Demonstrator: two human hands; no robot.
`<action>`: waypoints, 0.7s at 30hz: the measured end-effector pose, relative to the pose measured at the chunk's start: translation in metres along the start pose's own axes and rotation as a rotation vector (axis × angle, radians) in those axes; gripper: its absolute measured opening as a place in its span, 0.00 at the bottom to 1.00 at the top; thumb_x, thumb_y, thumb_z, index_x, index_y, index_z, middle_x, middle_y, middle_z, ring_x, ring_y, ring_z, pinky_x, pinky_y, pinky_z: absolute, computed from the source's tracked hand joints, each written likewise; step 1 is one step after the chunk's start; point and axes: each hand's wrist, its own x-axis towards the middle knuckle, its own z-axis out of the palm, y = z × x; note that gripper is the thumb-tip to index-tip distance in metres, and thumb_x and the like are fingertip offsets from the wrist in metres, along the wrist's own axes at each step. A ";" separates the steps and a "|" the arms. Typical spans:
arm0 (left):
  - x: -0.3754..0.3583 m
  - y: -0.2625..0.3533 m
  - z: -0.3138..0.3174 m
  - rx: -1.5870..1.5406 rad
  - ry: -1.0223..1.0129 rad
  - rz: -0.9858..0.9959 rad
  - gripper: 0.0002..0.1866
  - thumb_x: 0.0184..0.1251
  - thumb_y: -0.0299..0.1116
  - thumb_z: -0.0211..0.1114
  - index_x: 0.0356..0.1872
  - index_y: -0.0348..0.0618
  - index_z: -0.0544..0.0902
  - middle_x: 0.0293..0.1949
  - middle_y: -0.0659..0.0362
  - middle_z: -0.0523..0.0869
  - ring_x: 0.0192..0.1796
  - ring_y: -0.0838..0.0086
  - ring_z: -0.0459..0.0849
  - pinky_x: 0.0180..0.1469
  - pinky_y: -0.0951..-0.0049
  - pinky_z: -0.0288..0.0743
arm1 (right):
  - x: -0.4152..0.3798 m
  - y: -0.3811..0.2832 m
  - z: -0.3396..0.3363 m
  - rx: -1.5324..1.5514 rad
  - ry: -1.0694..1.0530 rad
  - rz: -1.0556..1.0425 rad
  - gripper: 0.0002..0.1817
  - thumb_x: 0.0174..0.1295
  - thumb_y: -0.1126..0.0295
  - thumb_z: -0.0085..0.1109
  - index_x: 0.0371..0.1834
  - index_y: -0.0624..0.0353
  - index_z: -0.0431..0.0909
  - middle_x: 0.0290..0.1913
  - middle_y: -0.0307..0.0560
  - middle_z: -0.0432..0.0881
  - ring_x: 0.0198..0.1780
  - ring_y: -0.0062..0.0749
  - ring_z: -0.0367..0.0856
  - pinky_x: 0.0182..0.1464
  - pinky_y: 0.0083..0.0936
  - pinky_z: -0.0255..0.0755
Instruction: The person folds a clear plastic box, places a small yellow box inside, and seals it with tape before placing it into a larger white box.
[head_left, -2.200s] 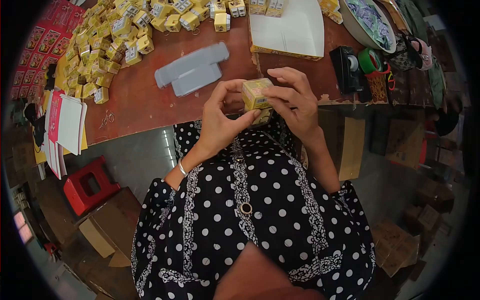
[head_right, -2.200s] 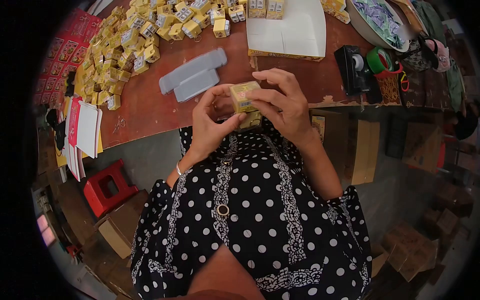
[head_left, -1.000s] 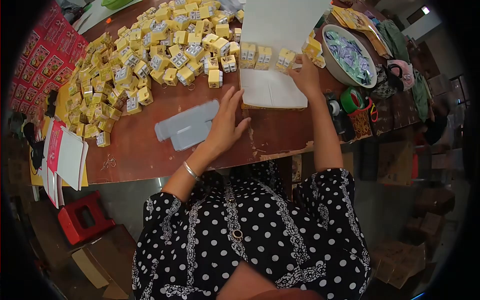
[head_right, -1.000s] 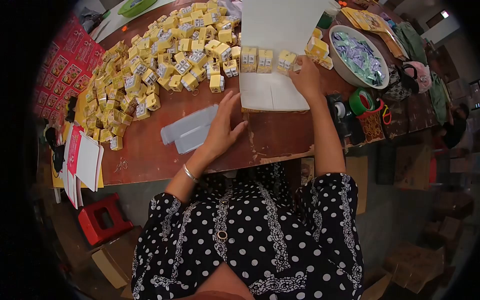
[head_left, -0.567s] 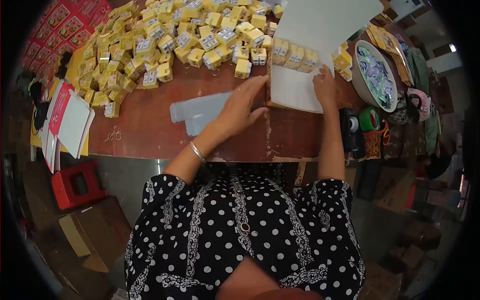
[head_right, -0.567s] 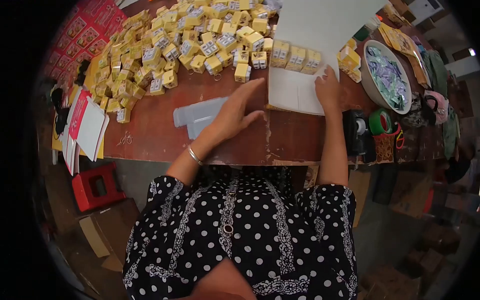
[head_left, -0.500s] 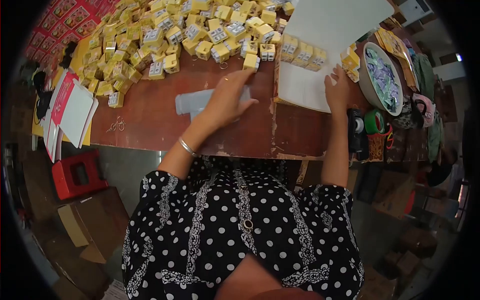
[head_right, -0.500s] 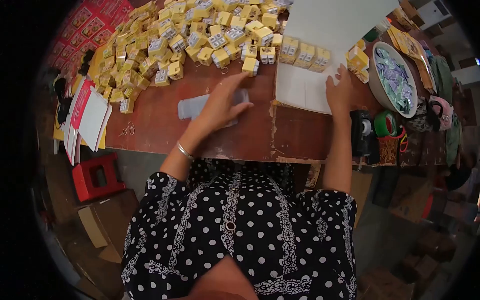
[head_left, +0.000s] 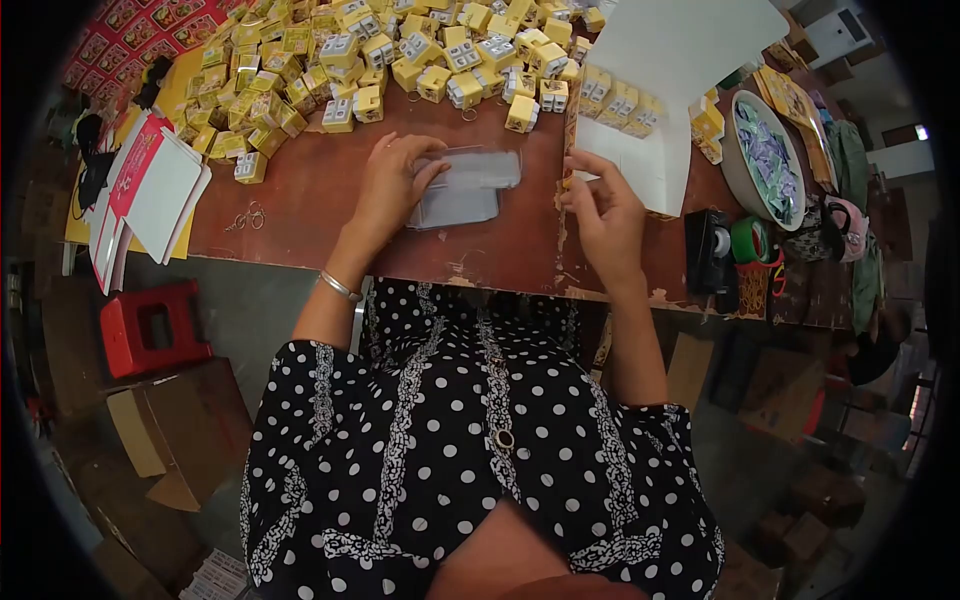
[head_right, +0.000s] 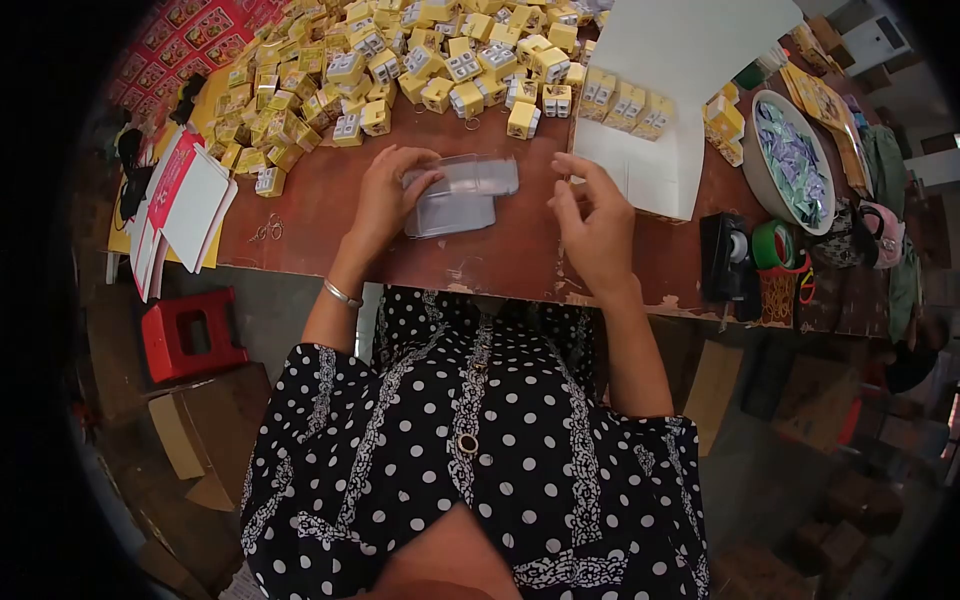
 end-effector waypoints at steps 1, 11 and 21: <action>-0.004 0.005 -0.002 0.000 0.005 0.000 0.11 0.63 0.32 0.74 0.44 0.44 0.87 0.43 0.56 0.90 0.48 0.61 0.87 0.67 0.53 0.72 | -0.002 -0.004 0.010 -0.002 -0.002 -0.004 0.18 0.72 0.79 0.56 0.64 0.67 0.76 0.57 0.46 0.84 0.41 0.20 0.84 0.45 0.20 0.80; -0.042 0.037 -0.027 -0.135 0.234 0.148 0.05 0.64 0.29 0.73 0.40 0.47 0.87 0.33 0.61 0.89 0.38 0.66 0.88 0.69 0.51 0.70 | -0.012 -0.029 0.023 0.246 -0.469 0.181 0.20 0.73 0.76 0.55 0.66 0.66 0.73 0.58 0.52 0.83 0.38 0.25 0.88 0.39 0.19 0.81; -0.066 0.068 -0.033 0.110 -0.024 0.283 0.36 0.55 0.42 0.80 0.65 0.44 0.76 0.54 0.54 0.84 0.58 0.58 0.83 0.74 0.40 0.62 | -0.024 -0.038 0.025 0.567 -0.938 0.484 0.46 0.69 0.70 0.58 0.84 0.59 0.41 0.73 0.68 0.69 0.35 0.39 0.91 0.31 0.22 0.86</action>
